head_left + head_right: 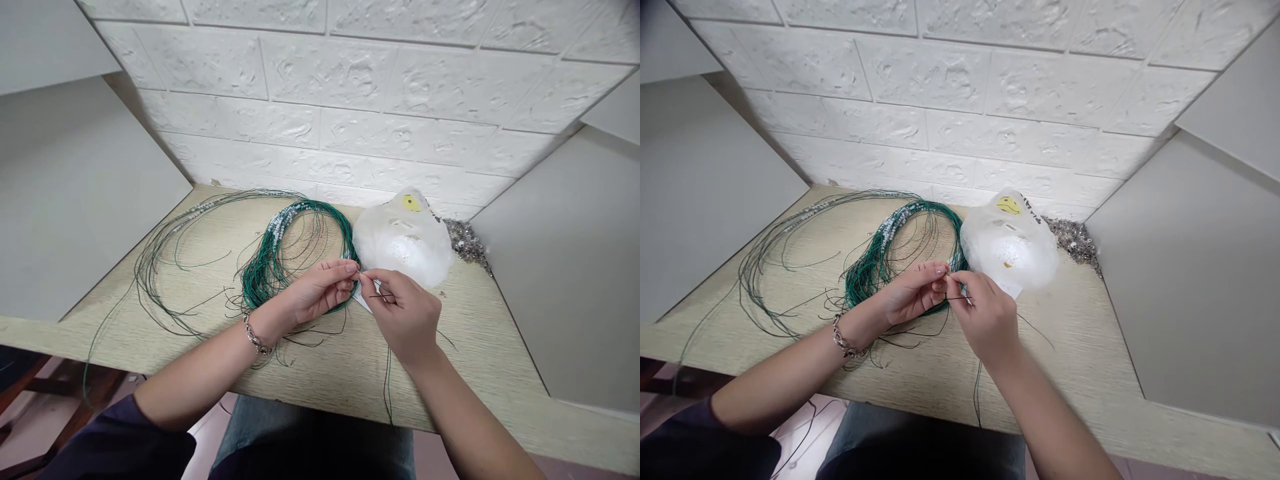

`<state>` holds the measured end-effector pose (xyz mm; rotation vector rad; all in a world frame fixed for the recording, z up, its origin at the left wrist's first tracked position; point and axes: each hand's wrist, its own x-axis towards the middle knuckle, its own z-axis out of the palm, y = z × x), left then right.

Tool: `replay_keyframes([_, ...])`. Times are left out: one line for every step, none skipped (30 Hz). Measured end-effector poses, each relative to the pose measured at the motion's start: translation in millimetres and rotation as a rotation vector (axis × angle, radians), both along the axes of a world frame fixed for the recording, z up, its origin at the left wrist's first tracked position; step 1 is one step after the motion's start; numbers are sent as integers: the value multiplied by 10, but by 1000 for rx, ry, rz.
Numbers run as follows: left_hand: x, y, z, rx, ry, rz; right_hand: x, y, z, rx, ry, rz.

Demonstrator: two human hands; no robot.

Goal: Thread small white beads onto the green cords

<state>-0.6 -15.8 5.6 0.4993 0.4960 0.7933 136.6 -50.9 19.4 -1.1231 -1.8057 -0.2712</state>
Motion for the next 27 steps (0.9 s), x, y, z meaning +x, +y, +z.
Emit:
replay_keyframes([0, -2, -1, -2, -4, -3, 1, 1, -8, 18, -23, -10])
replay_keyframes([-1, -4, 0, -4, -7, -4, 3, 0, -15, 41, -56, -22])
replay_keyframes([0, -7, 2, -7, -8, -5, 5, -1, -22, 66, -94, -36])
replay_keyframes([0, -9, 6, -12, -7, -5, 7, -3, -28, 89, -129, -49])
replay_keyframes([1, -11, 11, -17, -7, -4, 9, -5, -33, 106, -159, -61])
replay_keyframes([3, -13, 16, -21, -5, -1, 10, -7, -35, 115, -180, -70])
replay_keyframes([5, -14, 21, -23, -1, 3, 9, -8, -36, 120, -194, -74])
replay_keyframes([7, -16, 25, -23, 8, 3, 9, -9, -35, 123, -200, -76])
replay_keyframes([9, -16, 27, -23, 19, 2, 7, -9, -34, 123, -202, -77])
replay_keyframes([11, -17, 26, -22, 33, 0, 6, -8, -32, 122, -201, -77])
replay_keyframes([13, -17, 24, -21, 47, -5, 4, -7, -29, 122, -195, -76])
replay_keyframes([13, -16, 20, -19, 58, -12, 4, -6, -27, 121, -188, -74])
replay_keyframes([13, -14, 15, -14, 64, -23, 4, -5, -26, 119, -180, -73])
replay_keyframes([11, -12, 9, -8, 68, -31, 6, -4, -26, 114, -174, -72])
replay_keyframes([7, -9, 4, -2, 73, -36, 8, -4, -26, 107, -168, -69])
replay_keyframes([3, -5, 0, 3, 77, -37, 11, -4, -26, 98, -160, -64])
replay_keyframes([-2, 0, -2, 8, 79, -35, 13, -4, -27, 87, -148, -60])
replay_keyframes([-7, 5, -2, 14, 79, -31, 16, -4, -28, 74, -130, -55])
replay_keyframes([-13, 11, -1, 20, 78, -27, 17, -4, -28, 60, -109, -52])
replay_keyframes([-17, 16, 2, 29, 76, -24, 17, -4, -27, 47, -85, -50])
replay_keyframes([-21, 21, 6, 39, 75, -25, 17, -3, -25, 34, -60, -50])
replay_keyframes([-23, 24, 9, 48, 79, -24, 15, -2, -23, 21, -39, -48])
replay_keyframes([-23, 26, 12, 58, 87, -22, 13, -1, -20, 13, -21, -46])
replay_keyframes([-22, 25, 13, 67, 101, -18, 10, 1, -17, 6, -8, -42])
replay_keyframes([-18, 23, 14, 78, 116, -18, 7, 4, -16, 2, 2, -35])
replay_keyframes([-14, 18, 15, 90, 130, -22, 3, 7, -17, 1, 6, -27])
replay_keyframes([-8, 12, 15, 102, 142, -28, 0, 10, -19, 0, 4, -20])
